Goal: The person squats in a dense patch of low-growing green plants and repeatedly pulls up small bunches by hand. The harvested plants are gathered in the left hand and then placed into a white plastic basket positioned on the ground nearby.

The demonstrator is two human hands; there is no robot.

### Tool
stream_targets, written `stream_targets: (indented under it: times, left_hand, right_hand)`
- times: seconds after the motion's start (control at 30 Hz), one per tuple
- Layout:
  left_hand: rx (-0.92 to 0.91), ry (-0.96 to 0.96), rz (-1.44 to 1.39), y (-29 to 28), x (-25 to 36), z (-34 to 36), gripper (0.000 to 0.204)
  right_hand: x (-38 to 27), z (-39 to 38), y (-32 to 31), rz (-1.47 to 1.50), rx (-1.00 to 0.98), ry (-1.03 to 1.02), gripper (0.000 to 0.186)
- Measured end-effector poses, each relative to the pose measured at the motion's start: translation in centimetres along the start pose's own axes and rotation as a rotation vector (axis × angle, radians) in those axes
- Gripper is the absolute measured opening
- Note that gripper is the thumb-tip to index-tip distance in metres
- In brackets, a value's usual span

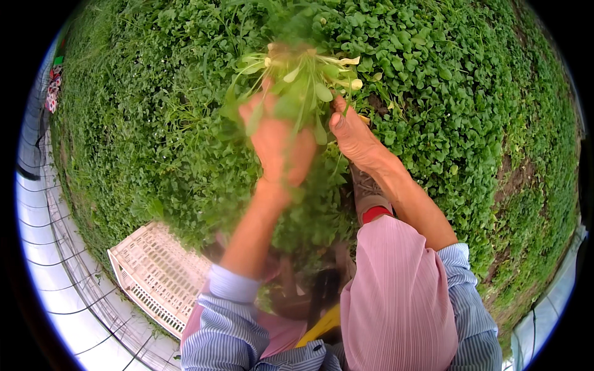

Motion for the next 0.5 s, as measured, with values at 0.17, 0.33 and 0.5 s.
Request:
stream_targets:
  times: [0.17, 0.33, 0.5]
  left_hand:
    - [-0.076, 0.084, 0.075, -0.6, 1.3, -0.3, 0.082]
    - [-0.14, 0.105, 0.138, -1.0, 2.0, -0.4, 0.087]
    - [-0.234, 0.147, 0.028, -1.2, 2.5, -0.7, 0.084]
  right_hand:
    - [0.4, -0.1, 0.5, 0.203, -0.028, 0.06, 0.088]
    - [0.5, -1.1, 0.3, 0.264, 0.014, 0.249, 0.083]
    - [0.7, -1.0, 0.5, 0.303, -0.009, 0.228, 0.083]
Point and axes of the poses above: each hand's wrist, its own z-axis towards the middle knuckle, its own y-axis out of the palm, x = y × z, the point moved 8 cm from there along z, towards the middle knuckle, and after that the axes turned 14 degrees about z, right-handed, at the moved point
